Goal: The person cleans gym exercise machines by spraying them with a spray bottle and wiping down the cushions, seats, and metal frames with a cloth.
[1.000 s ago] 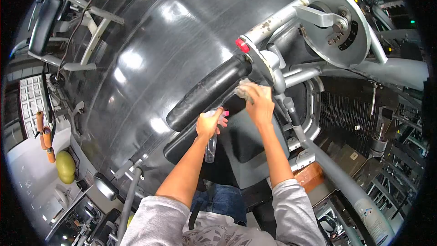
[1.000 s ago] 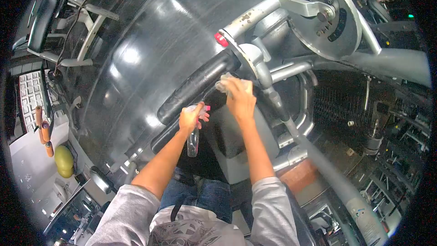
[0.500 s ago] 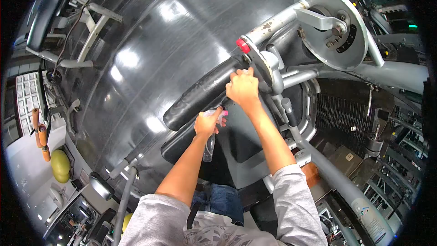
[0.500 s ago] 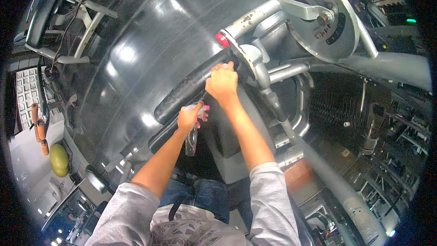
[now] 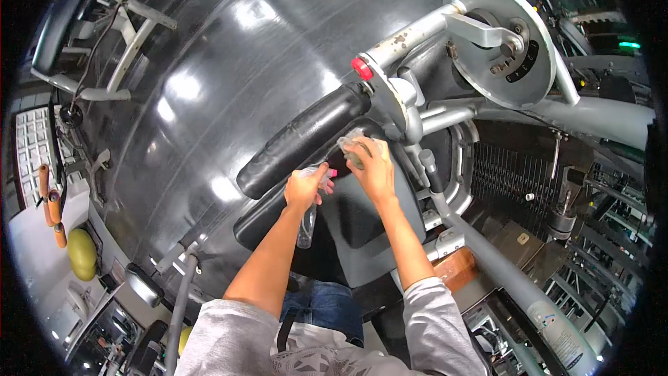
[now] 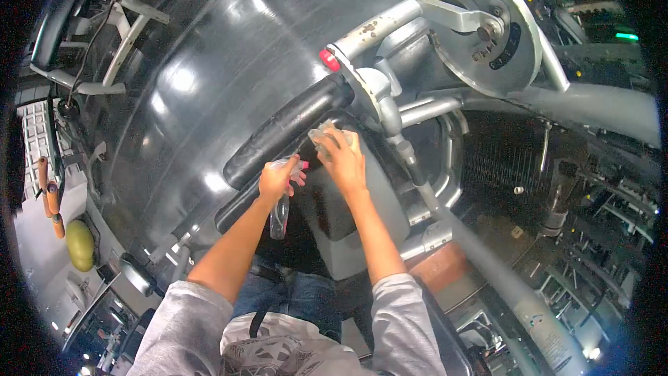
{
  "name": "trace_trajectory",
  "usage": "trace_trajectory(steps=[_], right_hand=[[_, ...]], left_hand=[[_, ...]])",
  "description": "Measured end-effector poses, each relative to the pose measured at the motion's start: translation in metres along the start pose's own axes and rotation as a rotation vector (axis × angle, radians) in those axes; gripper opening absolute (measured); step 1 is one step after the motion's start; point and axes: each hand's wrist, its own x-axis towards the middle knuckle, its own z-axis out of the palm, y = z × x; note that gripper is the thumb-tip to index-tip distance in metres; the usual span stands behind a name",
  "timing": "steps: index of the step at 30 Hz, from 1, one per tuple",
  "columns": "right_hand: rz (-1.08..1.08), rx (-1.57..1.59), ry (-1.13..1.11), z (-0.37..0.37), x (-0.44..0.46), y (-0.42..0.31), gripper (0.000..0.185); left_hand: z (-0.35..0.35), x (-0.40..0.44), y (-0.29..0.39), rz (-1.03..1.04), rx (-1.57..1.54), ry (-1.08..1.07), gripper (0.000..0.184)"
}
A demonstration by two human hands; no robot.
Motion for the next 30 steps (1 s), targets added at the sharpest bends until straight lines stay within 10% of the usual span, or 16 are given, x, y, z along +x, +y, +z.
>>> trace_trajectory(steps=[10, 18, 25, 30], right_hand=[[0.414, 0.213, 0.560, 0.023, 0.010, 0.000, 0.024], [0.109, 0.137, 0.235, 0.018, -0.030, 0.008, 0.039], [0.532, 0.251, 0.507, 0.003, 0.006, 0.033, 0.024], [0.430, 0.183, 0.504, 0.017, -0.001, 0.011, 0.029]], left_hand=[[0.000, -0.002, 0.005, -0.002, 0.015, 0.002, 0.044], [0.002, -0.001, 0.003, -0.013, -0.013, 0.024, 0.039], [0.004, 0.005, -0.005, 0.003, -0.014, 0.051, 0.041], [0.005, 0.005, -0.004, -0.001, -0.011, 0.047, 0.044]])
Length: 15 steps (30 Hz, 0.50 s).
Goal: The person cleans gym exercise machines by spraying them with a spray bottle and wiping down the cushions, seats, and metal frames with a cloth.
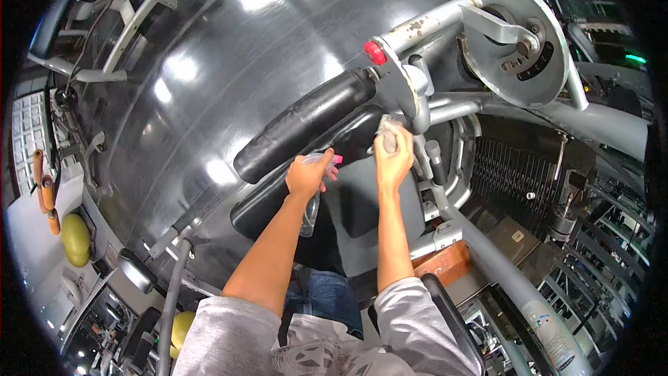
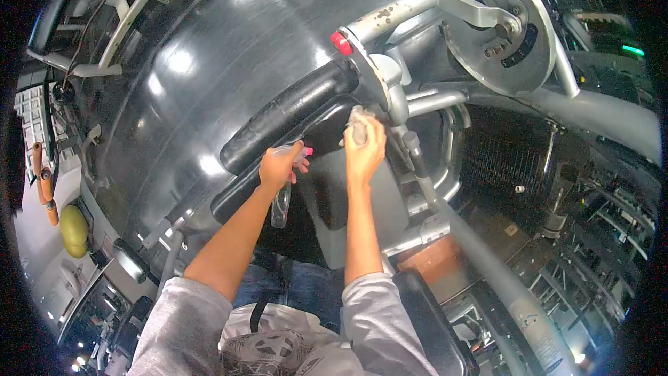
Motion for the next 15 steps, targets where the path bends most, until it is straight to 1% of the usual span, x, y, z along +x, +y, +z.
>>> trace_trajectory(steps=[2, 3, 5, 6, 8, 9, 10, 12, 13, 14, 15], right_hand=[[-0.103, 0.012, -0.101, -0.001, -0.021, 0.003, 0.035], [-0.101, 0.013, -0.100, -0.004, -0.031, 0.006, 0.035], [-0.194, 0.011, -0.258, -0.011, -0.046, 0.010, 0.040], [-0.194, 0.015, -0.257, -0.015, -0.046, 0.013, 0.040], [-0.241, -0.030, -0.338, -0.031, -0.040, 0.022, 0.044], [-0.237, -0.085, -0.299, -0.034, -0.033, 0.025, 0.041], [-0.166, -0.082, -0.234, -0.033, -0.026, 0.029, 0.036], [-0.112, -0.078, -0.116, -0.029, -0.009, 0.030, 0.032], [-0.054, -0.098, -0.067, -0.024, -0.003, 0.025, 0.031], [-0.053, -0.099, -0.066, -0.017, -0.001, 0.022, 0.031], [-0.006, -0.060, -0.006, -0.009, 0.001, 0.020, 0.031]], left_hand=[[-0.001, -0.001, 0.002, -0.019, 0.024, 0.011, 0.044], [0.000, -0.002, 0.004, -0.036, 0.041, 0.025, 0.043], [0.000, -0.004, 0.005, -0.031, 0.041, 0.024, 0.043], [0.000, -0.004, 0.005, -0.026, 0.041, 0.024, 0.044], [0.000, -0.004, 0.006, -0.021, 0.042, 0.021, 0.044], [0.000, -0.004, 0.005, -0.017, 0.038, 0.016, 0.044], [0.000, -0.005, 0.005, -0.019, 0.040, 0.016, 0.044], [-0.001, -0.005, 0.006, -0.005, 0.057, 0.022, 0.044], [0.000, -0.005, 0.005, -0.006, 0.058, 0.020, 0.044], [0.000, -0.004, 0.004, -0.001, 0.041, 0.022, 0.044], [0.001, -0.004, 0.004, 0.004, 0.023, 0.023, 0.043]])
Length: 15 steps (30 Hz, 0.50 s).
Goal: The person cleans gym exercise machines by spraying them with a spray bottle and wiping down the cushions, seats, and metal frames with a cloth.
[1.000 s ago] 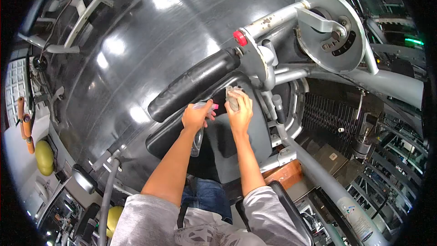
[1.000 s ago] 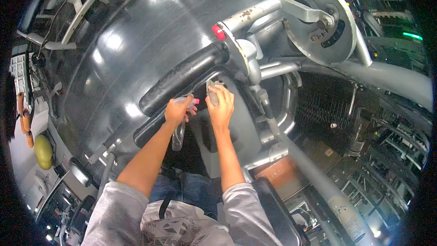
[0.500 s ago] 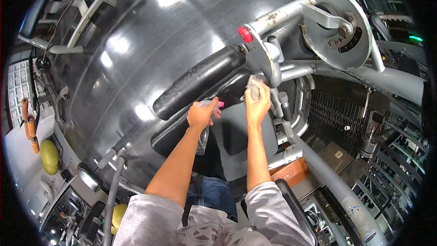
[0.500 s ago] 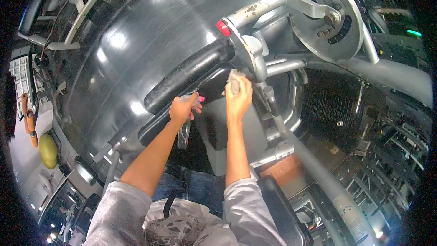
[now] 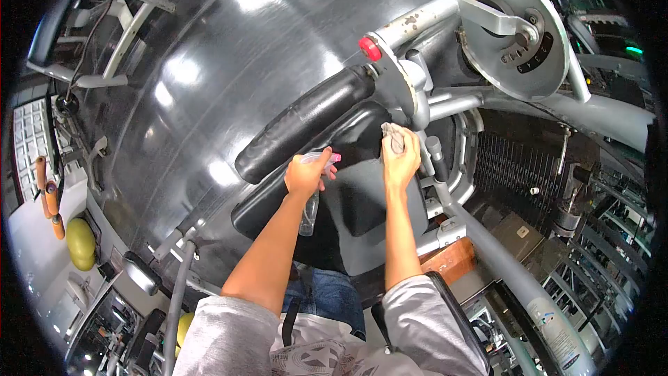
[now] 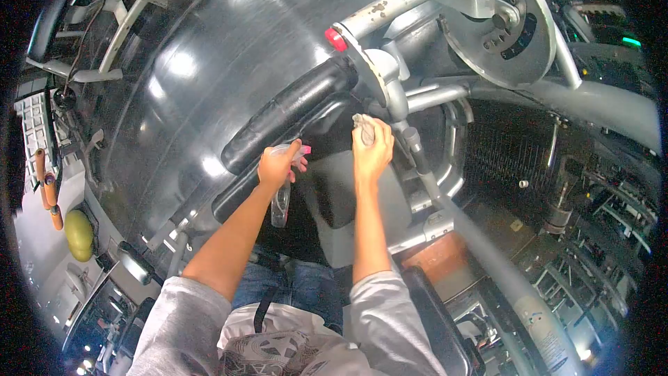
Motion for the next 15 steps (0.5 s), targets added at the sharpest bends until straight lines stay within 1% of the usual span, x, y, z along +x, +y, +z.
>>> trace_trajectory(steps=[1, 3, 5, 7, 8, 9, 10, 11, 12, 13, 15], right_hand=[[0.048, 0.039, 0.057, 0.005, 0.000, -0.007, 0.031], [0.019, 0.067, 0.015, 0.013, -0.006, -0.024, 0.035], [-0.092, 0.084, -0.078, 0.016, -0.013, -0.048, 0.038], [-0.314, 0.089, -0.320, 0.017, -0.020, -0.054, 0.039], [-0.405, 0.145, -0.385, 0.019, -0.022, -0.052, 0.041], [-0.408, 0.146, -0.383, 0.016, -0.016, -0.052, 0.041], [-0.442, 0.046, -0.439, 0.010, -0.003, -0.049, 0.041], [-0.475, -0.055, -0.495, 0.005, 0.009, -0.047, 0.041], [-0.483, -0.022, -0.441, 0.004, 0.020, -0.044, 0.037], [-0.471, -0.064, -0.402, 0.003, 0.032, -0.046, 0.030], [-0.404, -0.190, -0.375, 0.006, 0.047, -0.054, 0.027]], left_hand=[[0.000, -0.001, 0.001, -0.001, -0.001, -0.001, 0.043], [0.001, -0.001, 0.002, 0.027, 0.006, 0.011, 0.044], [-0.002, 0.000, 0.001, 0.014, 0.051, 0.008, 0.044], [-0.001, 0.001, 0.003, 0.006, 0.093, 0.007, 0.044], [-0.002, 0.001, 0.004, -0.024, 0.171, 0.037, 0.043], [-0.002, 0.001, 0.005, -0.054, 0.249, 0.069, 0.042], [-0.002, 0.000, 0.006, -0.053, 0.248, 0.070, 0.042], [-0.001, -0.001, 0.007, -0.040, 0.139, 0.026, 0.041], [0.000, -0.001, 0.008, -0.024, 0.028, -0.018, 0.040], [0.000, -0.001, 0.007, -0.025, 0.019, -0.016, 0.040], [0.000, -0.002, 0.006, 0.028, 0.024, -0.026, 0.040]])
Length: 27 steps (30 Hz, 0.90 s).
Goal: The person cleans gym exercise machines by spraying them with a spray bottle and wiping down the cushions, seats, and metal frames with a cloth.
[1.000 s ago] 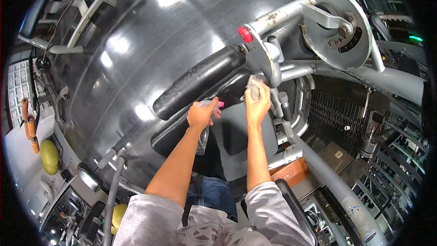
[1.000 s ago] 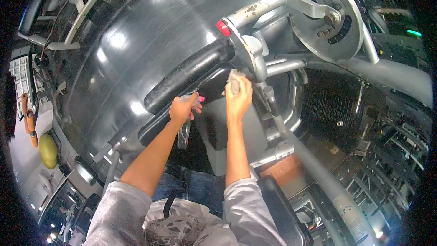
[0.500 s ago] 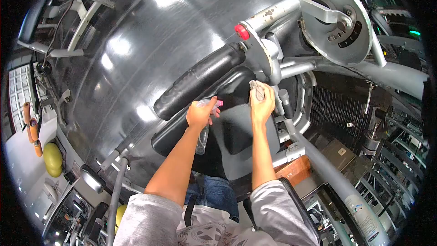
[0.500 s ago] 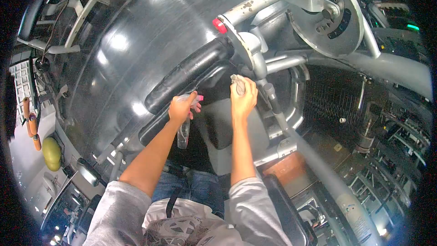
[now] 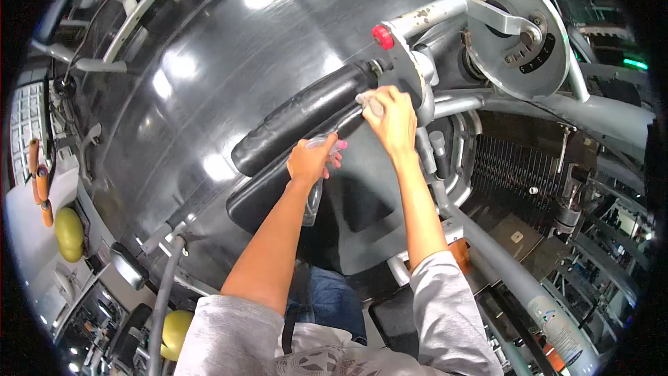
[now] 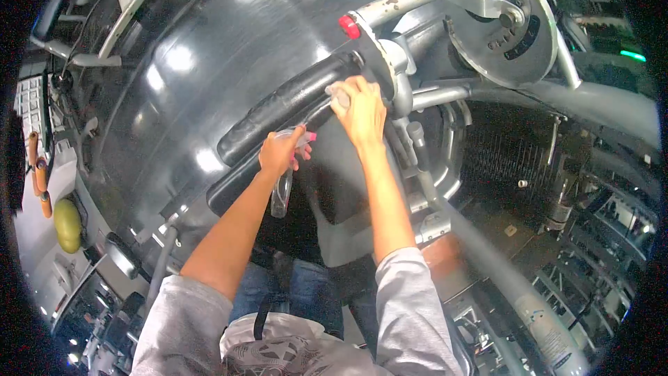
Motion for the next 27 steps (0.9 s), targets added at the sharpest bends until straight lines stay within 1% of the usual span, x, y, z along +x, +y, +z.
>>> trace_trajectory(steps=[1, 4, 5, 6, 7, 8, 9, 10, 12, 14, 15, 16, 17, 18, 19, 20, 21, 22, 23, 24, 26, 27], right_hand=[[-0.016, -0.011, -0.005, 0.004, 0.006, -0.003, 0.027], [-0.037, -0.127, -0.051, 0.015, 0.019, -0.017, 0.023], [-0.129, -0.170, -0.161, 0.017, 0.022, -0.023, 0.021], [-0.221, -0.213, -0.272, 0.020, 0.024, -0.028, 0.019], [-0.267, -0.254, -0.280, 0.023, 0.025, -0.033, 0.019], [-0.279, -0.267, -0.276, 0.024, 0.028, -0.036, 0.019], [-0.261, -0.274, -0.405, 0.023, 0.033, -0.043, 0.019], [-0.236, -0.280, -0.536, 0.024, 0.036, -0.048, 0.019], [-0.256, -0.188, -0.664, 0.032, 0.027, -0.059, 0.018], [-0.376, -0.128, -0.482, 0.044, 0.004, -0.065, 0.019], [-0.368, -0.121, -0.487, 0.038, -0.005, -0.073, 0.024], [-0.329, 0.017, -0.566, 0.035, -0.010, -0.075, 0.026], [-0.367, 0.008, -0.514, 0.034, -0.019, -0.071, 0.026], [-0.404, -0.003, -0.460, 0.033, -0.027, -0.064, 0.027], [-0.402, -0.010, -0.458, 0.029, -0.033, -0.058, 0.027], [-0.348, -0.007, -0.345, 0.022, -0.036, -0.051, 0.027], [-0.296, -0.002, -0.232, 0.017, -0.039, -0.044, 0.027], [-0.252, -0.065, -0.129, 0.013, -0.041, -0.036, 0.030], [-0.152, -0.072, -0.030, 0.011, -0.043, -0.029, 0.031], [-0.031, -0.014, 0.085, 0.019, -0.047, -0.014, 0.030], [0.159, 0.176, 0.227, 0.031, -0.056, -0.012, 0.028], [0.175, 0.169, 0.281, 0.040, -0.062, -0.018, 0.027]], left_hand=[[0.001, -0.004, 0.005, -0.006, 0.030, 0.029, 0.041], [-0.002, -0.012, 0.016, 0.007, 0.053, 0.003, 0.042], [-0.001, -0.004, 0.004, 0.068, -0.019, -0.033, 0.043], [-0.003, 0.001, -0.005, 0.076, -0.037, -0.031, 0.043], [-0.005, 0.004, -0.011, 0.139, -0.025, -0.092, 0.042], [-0.008, 0.006, -0.015, 0.206, -0.011, -0.153, 0.042], [-0.016, -0.003, -0.013, 0.205, 0.011, -0.220, 0.040], [-0.027, -0.014, -0.011, 0.214, -0.001, -0.221, 0.040], [-0.051, -0.035, -0.016, 0.213, 0.255, -0.229, 0.038], [-0.077, -0.052, -0.041, 0.482, 0.323, 0.045, 0.035], [-0.090, -0.068, -0.037, 0.463, 0.397, 0.171, 0.036], [-0.105, -0.086, -0.028, 0.444, 0.470, 0.299, 0.037], [-0.116, -0.095, -0.029, 0.448, 0.465, 0.299, 0.037], [-0.128, -0.100, -0.031, 0.505, 0.506, 0.362, 0.034], [-0.138, -0.103, -0.034, 0.560, 0.546, 0.423, 0.031], [-0.145, -0.101, -0.039, 0.562, 0.541, 0.419, 0.031], [-0.151, -0.098, -0.046, 0.660, 0.518, 0.462, 0.026], [-0.157, -0.092, -0.055, 0.757, 0.496, 0.506, 0.022], [-0.160, -0.083, -0.070, 0.836, 0.533, 0.539, 0.017], [-0.162, -0.075, -0.081, 0.836, 0.535, 0.538, 0.017], [-0.163, -0.062, -0.102, 0.856, 0.654, 0.564, 0.021], [-0.164, -0.058, -0.111, 0.876, 0.700, 0.582, 0.027]])
